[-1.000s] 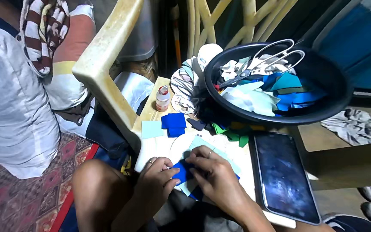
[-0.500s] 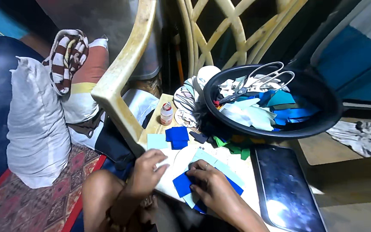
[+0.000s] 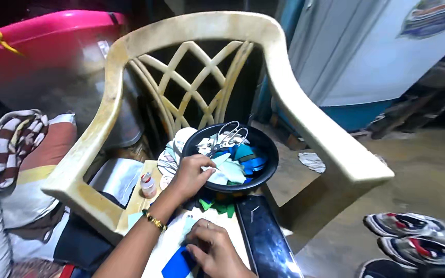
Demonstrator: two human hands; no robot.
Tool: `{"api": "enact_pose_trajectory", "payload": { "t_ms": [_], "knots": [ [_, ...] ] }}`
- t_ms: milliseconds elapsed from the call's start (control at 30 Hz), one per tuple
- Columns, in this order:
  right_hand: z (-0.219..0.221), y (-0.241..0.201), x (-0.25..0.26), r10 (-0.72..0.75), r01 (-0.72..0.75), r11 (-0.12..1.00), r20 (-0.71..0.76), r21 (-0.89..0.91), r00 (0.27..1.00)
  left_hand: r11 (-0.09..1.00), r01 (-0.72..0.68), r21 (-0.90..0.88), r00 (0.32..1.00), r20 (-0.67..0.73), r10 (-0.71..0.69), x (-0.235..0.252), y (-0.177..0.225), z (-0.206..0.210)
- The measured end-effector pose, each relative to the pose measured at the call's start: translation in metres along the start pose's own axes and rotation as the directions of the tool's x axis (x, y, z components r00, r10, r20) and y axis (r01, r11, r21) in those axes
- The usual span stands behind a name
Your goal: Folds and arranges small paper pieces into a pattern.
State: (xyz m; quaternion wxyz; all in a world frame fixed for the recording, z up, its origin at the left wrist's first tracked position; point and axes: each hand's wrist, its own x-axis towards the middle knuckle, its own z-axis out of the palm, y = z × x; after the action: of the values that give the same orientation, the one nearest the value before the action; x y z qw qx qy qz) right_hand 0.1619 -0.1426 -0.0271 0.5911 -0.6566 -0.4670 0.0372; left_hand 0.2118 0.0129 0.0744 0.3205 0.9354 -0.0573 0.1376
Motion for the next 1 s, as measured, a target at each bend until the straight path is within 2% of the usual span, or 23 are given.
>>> {"api": "enact_pose_trajectory", "payload": {
  "t_ms": [67, 133, 333, 433, 467, 533, 600, 633, 700, 767, 833, 900, 933, 1000],
  "knots": [
    [-0.001, 0.003, 0.0, -0.013, 0.012, 1.0, -0.019, -0.01, 1.0, 0.997, 0.068, 0.045, 0.988, 0.134, -0.074, 0.029, 0.001, 0.006],
    [-0.002, 0.007, 0.001, -0.036, 0.036, 0.999, -0.028, -0.011, 0.999, 0.986, 0.098, 0.133, 0.97, 0.21, -0.125, 0.052, 0.0, 0.014],
    [-0.019, 0.008, 0.004, -0.015, 0.02, 0.999, -0.11, 0.045, 0.994, 0.923, 0.063, 0.379, 0.945, 0.276, -0.178, 0.078, -0.018, 0.038],
    [-0.027, 0.009, 0.006, 0.039, -0.029, 0.998, -0.18, 0.056, 0.983, 0.905, 0.105, 0.413, 0.944, 0.243, -0.221, 0.076, -0.019, 0.039],
    [-0.028, 0.009, 0.006, 0.053, -0.041, 0.997, -0.199, 0.067, 0.979, 0.922, 0.137, 0.361, 0.961, 0.178, -0.212, 0.07, -0.016, 0.037],
    [-0.03, 0.01, 0.006, 0.083, -0.061, 0.993, -0.235, 0.101, 0.968, 0.971, 0.184, 0.153, 0.983, -0.039, -0.181, 0.056, -0.011, 0.031],
    [-0.031, 0.01, 0.007, 0.134, -0.092, 0.983, -0.276, 0.16, 0.952, 0.969, 0.231, -0.085, 0.953, -0.18, -0.243, 0.047, -0.004, 0.02],
    [-0.032, 0.008, 0.008, 0.169, -0.107, 0.971, -0.299, 0.213, 0.939, 0.944, 0.242, -0.227, 0.936, -0.201, -0.288, 0.04, 0.002, 0.014],
    [-0.033, 0.004, 0.01, 0.245, -0.111, 0.92, -0.331, 0.376, 0.911, 0.827, 0.218, -0.518, 0.936, -0.129, -0.327, 0.02, 0.014, 0.004],
    [-0.036, 0.002, 0.011, 0.299, -0.092, 0.808, -0.271, 0.582, 0.915, 0.705, 0.224, -0.673, 0.951, -0.008, -0.309, -0.008, 0.025, -0.002],
    [-0.038, 0.001, 0.011, 0.316, -0.091, 0.641, -0.154, 0.762, 0.936, 0.7, 0.266, -0.662, 0.954, 0.076, -0.29, -0.038, 0.033, -0.008],
    [-0.038, -0.001, 0.009, 0.333, -0.106, 0.53, -0.092, 0.841, 0.939, 0.713, 0.297, -0.636, 0.949, 0.114, -0.294, -0.065, 0.035, -0.012],
    [-0.037, -0.003, 0.009, 0.355, -0.124, 0.529, -0.087, 0.839, 0.931, 0.709, 0.309, -0.634, 0.945, 0.122, -0.303, -0.076, 0.034, -0.013],
    [-0.033, -0.007, 0.009, 0.409, -0.176, 0.596, -0.108, 0.784, 0.906, 0.679, 0.329, -0.656, 0.934, 0.119, -0.338, -0.098, 0.029, -0.013]
  ]
}}
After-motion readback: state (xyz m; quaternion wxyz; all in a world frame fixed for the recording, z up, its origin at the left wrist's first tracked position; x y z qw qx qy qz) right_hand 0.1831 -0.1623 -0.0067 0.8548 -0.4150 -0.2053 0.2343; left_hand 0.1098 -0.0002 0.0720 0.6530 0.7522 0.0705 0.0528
